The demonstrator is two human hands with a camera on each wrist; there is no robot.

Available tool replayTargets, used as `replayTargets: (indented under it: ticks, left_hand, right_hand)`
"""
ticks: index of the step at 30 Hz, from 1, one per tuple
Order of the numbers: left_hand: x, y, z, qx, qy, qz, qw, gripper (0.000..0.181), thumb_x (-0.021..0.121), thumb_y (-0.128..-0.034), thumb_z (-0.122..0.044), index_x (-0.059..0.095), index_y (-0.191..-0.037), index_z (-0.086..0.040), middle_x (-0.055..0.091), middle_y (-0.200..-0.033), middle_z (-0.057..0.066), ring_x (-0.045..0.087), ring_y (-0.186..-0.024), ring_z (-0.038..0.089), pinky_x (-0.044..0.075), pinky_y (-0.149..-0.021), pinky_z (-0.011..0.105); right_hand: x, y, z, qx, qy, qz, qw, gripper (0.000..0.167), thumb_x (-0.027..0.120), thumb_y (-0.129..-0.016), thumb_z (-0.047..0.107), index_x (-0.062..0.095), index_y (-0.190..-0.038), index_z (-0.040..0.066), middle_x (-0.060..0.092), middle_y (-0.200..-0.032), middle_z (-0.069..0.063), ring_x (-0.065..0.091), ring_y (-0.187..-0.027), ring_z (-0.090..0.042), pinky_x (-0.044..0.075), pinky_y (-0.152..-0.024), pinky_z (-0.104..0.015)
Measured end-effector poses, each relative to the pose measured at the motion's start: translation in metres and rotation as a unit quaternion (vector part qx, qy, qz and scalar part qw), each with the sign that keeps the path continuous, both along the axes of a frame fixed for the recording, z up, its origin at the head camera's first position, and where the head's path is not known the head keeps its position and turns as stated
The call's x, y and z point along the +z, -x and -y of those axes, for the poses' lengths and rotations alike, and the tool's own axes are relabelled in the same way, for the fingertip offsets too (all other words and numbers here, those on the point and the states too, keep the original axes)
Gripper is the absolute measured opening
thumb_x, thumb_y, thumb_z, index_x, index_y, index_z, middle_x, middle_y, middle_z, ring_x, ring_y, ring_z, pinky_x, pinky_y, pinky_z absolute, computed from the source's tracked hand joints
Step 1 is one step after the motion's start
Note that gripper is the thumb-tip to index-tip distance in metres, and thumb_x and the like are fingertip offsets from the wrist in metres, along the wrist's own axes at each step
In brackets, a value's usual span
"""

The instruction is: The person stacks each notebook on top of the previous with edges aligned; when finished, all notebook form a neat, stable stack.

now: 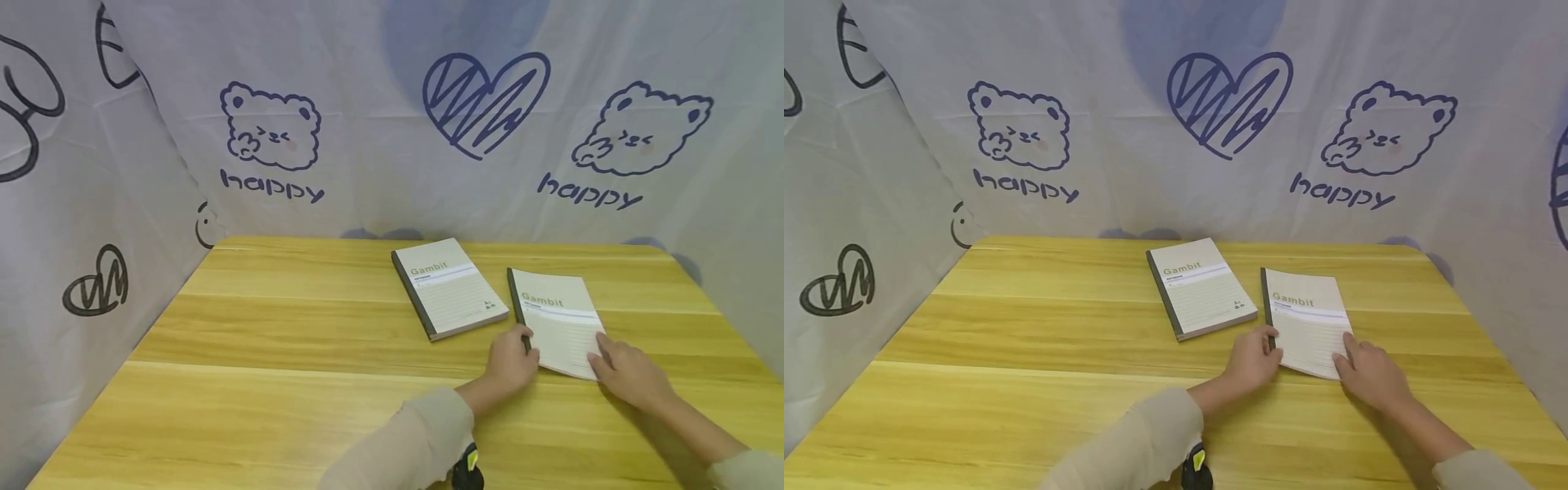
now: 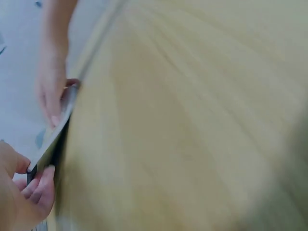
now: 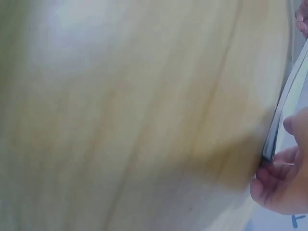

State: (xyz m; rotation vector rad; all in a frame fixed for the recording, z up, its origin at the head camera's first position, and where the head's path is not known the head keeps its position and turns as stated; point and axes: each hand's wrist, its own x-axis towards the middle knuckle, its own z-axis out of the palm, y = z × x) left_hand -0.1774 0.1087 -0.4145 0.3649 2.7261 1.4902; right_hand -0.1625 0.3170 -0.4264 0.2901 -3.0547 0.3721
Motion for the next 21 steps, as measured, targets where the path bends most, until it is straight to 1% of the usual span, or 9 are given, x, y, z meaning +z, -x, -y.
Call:
replayTargets:
  ticks: [2,5,8,10,11,14,17,19,21]
  left_hand:
    - [0.002,0.003,0.000,-0.003,-0.090,0.037,0.9953,0.021,0.061,-0.0818,0.002,0.064,-0.103,0.001,0.054,-0.058,0.004,0.052,-0.047,0.007,0.039,-0.044,0.013]
    - [0.008,0.005,-0.003,0.017,-0.181,0.097,0.9786,0.017,0.063,-0.0810,0.004,0.066,-0.097,0.000,0.046,-0.058,-0.003,0.060,-0.050,0.010,0.044,-0.047,0.013]
    - [0.014,0.007,-0.005,0.035,-0.232,0.122,0.9644,0.015,0.064,-0.0805,0.004,0.068,-0.094,-0.001,0.047,-0.062,-0.005,0.062,-0.054,0.014,0.049,-0.050,0.015]
    - [0.016,0.008,-0.005,0.035,-0.262,0.127,0.9560,0.016,0.063,-0.0806,0.006,0.068,-0.095,-0.001,0.048,-0.064,-0.005,0.063,-0.057,0.016,0.052,-0.054,0.018]
    - [0.017,0.009,-0.004,0.032,-0.275,0.126,0.9528,0.017,0.063,-0.0808,0.006,0.068,-0.095,-0.001,0.049,-0.066,-0.004,0.062,-0.058,0.016,0.054,-0.057,0.019]
    - [0.018,0.012,0.001,0.017,-0.292,0.114,0.9495,0.018,0.061,-0.0820,0.006,0.068,-0.097,-0.001,0.051,-0.070,-0.004,0.061,-0.059,0.017,0.055,-0.060,0.022]
    - [0.018,0.014,0.008,-0.002,-0.299,0.102,0.9487,0.019,0.060,-0.0837,0.004,0.067,-0.101,-0.001,0.051,-0.073,-0.006,0.060,-0.057,0.014,0.049,-0.052,0.017]
    - [0.017,0.015,0.012,-0.008,-0.298,0.096,0.9498,0.020,0.060,-0.0843,0.002,0.067,-0.103,-0.002,0.051,-0.075,-0.006,0.056,-0.052,0.010,0.040,-0.045,0.013]
    - [0.017,0.016,0.017,-0.012,-0.295,0.091,0.9511,0.023,0.060,-0.0851,0.001,0.067,-0.106,-0.003,0.051,-0.077,-0.008,0.047,-0.047,0.006,0.032,-0.042,0.012]
  right_hand:
    - [0.002,0.001,-0.003,0.008,0.033,0.002,0.9994,0.052,0.043,-0.097,0.022,0.042,-0.125,-0.021,0.050,-0.116,-0.041,0.050,-0.105,-0.055,0.043,-0.085,-0.060]
    - [0.006,0.002,-0.007,0.000,0.080,0.016,0.9966,0.048,0.038,-0.098,0.020,0.042,-0.126,-0.019,0.045,-0.123,-0.040,0.044,-0.112,-0.057,0.039,-0.089,-0.062]
    - [0.011,0.003,-0.009,-0.027,0.122,0.056,0.9905,0.047,0.033,-0.099,0.018,0.038,-0.132,-0.015,0.038,-0.130,-0.040,0.037,-0.117,-0.058,0.040,-0.089,-0.059]
    - [0.013,0.003,-0.011,-0.045,0.164,0.092,0.9810,0.046,0.034,-0.098,0.016,0.034,-0.135,-0.012,0.049,-0.121,-0.039,0.051,-0.105,-0.050,0.047,-0.080,-0.049]
    - [0.014,0.003,-0.012,-0.056,0.199,0.115,0.9717,0.047,0.035,-0.098,0.016,0.032,-0.138,-0.008,0.056,-0.114,-0.034,0.057,-0.099,-0.041,0.048,-0.076,-0.043]
    - [0.013,0.002,-0.017,-0.077,0.330,0.154,0.9282,0.041,0.042,-0.098,0.017,0.044,-0.138,0.027,0.060,-0.091,0.001,0.057,-0.075,-0.012,0.048,-0.062,-0.024]
    - [0.012,0.001,-0.019,-0.076,0.475,0.151,0.8635,0.036,0.048,-0.097,0.018,0.056,-0.112,0.049,0.055,-0.087,0.021,0.054,-0.071,0.001,0.050,-0.060,-0.018]
    - [0.012,0.001,-0.019,-0.061,0.541,0.138,0.8275,0.035,0.050,-0.096,0.016,0.062,-0.101,0.048,0.057,-0.090,0.027,0.055,-0.073,0.003,0.049,-0.061,-0.016]
    - [0.013,0.003,-0.017,-0.047,0.582,0.133,0.8006,0.031,0.052,-0.094,0.015,0.066,-0.103,0.041,0.058,-0.095,0.030,0.055,-0.075,0.004,0.049,-0.062,-0.015]
